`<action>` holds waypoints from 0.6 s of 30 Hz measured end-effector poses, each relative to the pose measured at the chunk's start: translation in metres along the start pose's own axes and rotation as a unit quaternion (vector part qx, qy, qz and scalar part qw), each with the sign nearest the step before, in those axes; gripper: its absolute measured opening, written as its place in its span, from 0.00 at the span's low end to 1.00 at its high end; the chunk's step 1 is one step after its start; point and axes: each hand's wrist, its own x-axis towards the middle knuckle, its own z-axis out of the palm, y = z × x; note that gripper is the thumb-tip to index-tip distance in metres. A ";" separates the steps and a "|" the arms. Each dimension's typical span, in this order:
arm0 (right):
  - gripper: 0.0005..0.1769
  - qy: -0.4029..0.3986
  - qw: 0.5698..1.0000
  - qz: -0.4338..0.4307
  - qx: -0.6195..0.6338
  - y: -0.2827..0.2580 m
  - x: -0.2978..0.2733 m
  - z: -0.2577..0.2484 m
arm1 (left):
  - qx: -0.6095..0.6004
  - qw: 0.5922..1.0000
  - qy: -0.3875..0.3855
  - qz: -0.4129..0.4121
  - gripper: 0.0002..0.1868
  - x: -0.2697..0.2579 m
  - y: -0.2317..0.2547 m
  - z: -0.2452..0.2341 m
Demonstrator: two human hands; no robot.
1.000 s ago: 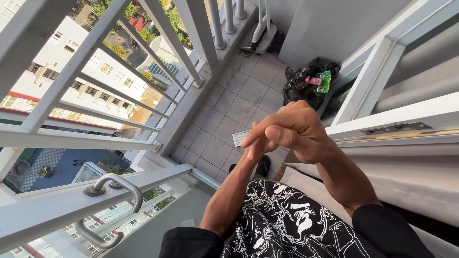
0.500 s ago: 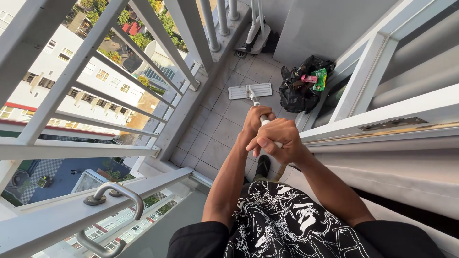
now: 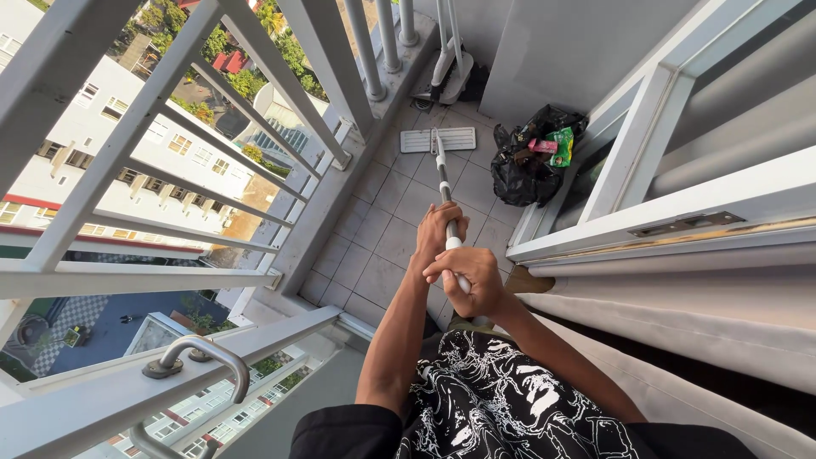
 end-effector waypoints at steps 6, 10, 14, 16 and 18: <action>0.14 -0.005 0.998 -0.044 -0.041 -0.048 0.038 -0.024 | 0.028 0.999 0.020 -0.001 0.12 -0.006 0.028 -0.015; 0.15 -0.037 0.996 -0.086 0.012 -0.057 0.044 -0.025 | 0.037 0.997 -0.023 -0.068 0.12 -0.021 0.054 -0.029; 0.14 -0.064 0.992 -0.077 0.075 -0.040 0.041 -0.009 | 0.008 0.997 0.049 -0.066 0.09 -0.018 0.044 -0.024; 0.14 -0.063 0.993 -0.071 0.070 -0.024 0.035 -0.002 | -0.006 0.996 0.059 -0.073 0.08 -0.011 0.028 -0.020; 0.14 -0.069 0.997 -0.018 0.030 -0.002 0.024 0.006 | -0.005 0.997 0.054 -0.057 0.09 0.000 0.009 -0.017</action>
